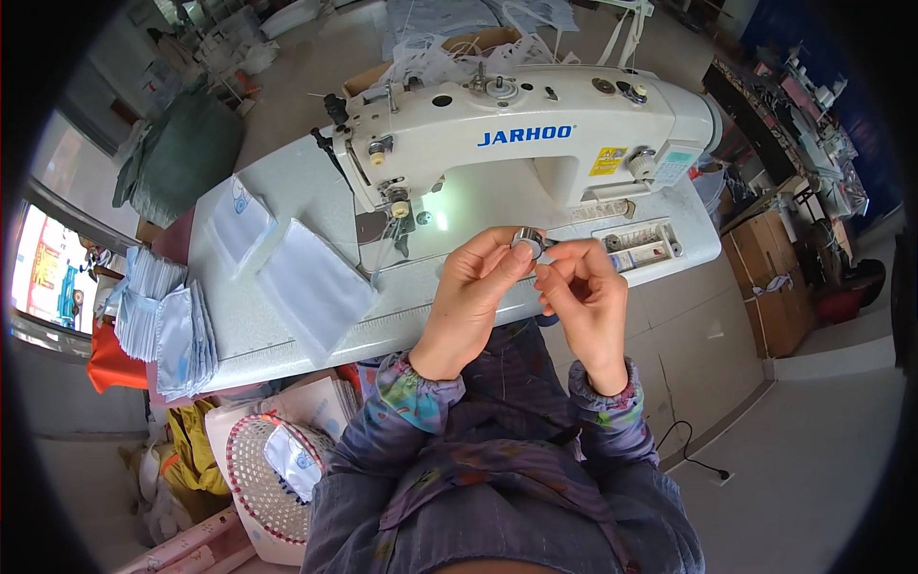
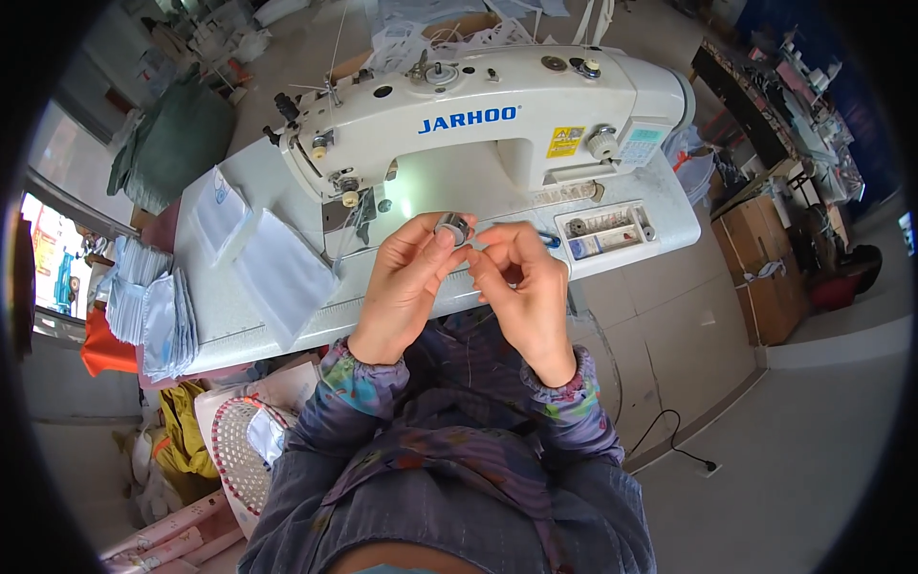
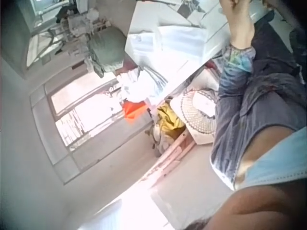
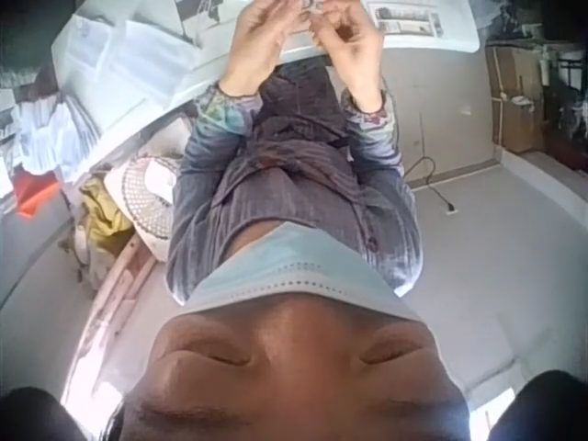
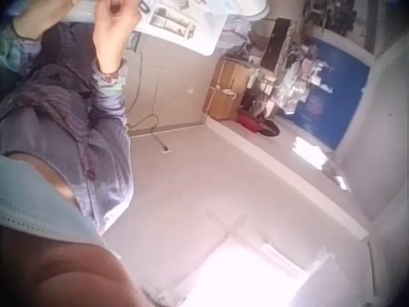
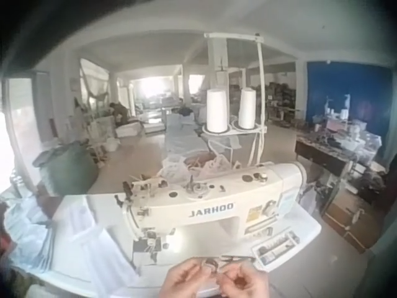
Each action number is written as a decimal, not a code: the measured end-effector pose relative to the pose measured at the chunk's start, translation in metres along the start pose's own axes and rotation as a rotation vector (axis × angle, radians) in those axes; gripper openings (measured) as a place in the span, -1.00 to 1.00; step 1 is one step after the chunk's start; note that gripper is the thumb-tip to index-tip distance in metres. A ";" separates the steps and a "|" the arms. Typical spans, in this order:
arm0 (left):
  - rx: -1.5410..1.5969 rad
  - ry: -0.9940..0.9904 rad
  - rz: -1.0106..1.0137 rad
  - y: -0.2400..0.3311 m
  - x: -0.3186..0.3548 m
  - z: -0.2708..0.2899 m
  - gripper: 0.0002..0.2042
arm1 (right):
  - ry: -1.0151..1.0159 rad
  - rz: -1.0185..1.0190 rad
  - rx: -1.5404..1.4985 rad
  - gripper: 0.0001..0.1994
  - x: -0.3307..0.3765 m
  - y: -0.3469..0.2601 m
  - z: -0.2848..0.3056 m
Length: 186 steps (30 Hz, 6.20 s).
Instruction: Sewing fabric pouches using an industrial sewing machine and bundling the finished products.
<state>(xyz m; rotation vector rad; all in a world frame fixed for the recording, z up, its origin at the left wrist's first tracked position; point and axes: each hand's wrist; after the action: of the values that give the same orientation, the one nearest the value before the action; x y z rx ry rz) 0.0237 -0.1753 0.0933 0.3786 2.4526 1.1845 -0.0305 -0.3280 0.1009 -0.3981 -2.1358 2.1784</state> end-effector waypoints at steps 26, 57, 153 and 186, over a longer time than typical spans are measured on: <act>0.040 0.020 0.109 0.007 0.024 0.033 -0.75 | -0.105 0.321 0.348 -0.93 -0.038 -0.032 -0.018; 0.728 0.703 0.020 -0.140 0.155 0.345 -0.77 | 0.256 0.484 0.827 -0.87 -0.028 0.120 -0.040; 0.534 -0.062 0.102 0.022 -0.043 0.017 -0.84 | -0.216 0.700 0.777 -0.87 -0.066 -0.071 0.018; -0.654 -0.017 -0.236 0.086 -0.170 0.006 -0.82 | 0.192 0.728 0.786 -0.88 -0.147 -0.073 0.008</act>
<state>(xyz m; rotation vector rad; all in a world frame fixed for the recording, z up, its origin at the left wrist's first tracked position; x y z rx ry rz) 0.1832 -0.1872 0.1968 -0.0886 1.8777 1.7513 0.0997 -0.3660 0.1934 -1.3602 -0.9491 2.9145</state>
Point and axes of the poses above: each hand's wrist, its own x-axis away from the middle knuckle, its own z-axis out of the back of the hand, y = z × x, and after that the axes turned 7 degrees about -z, right-handed
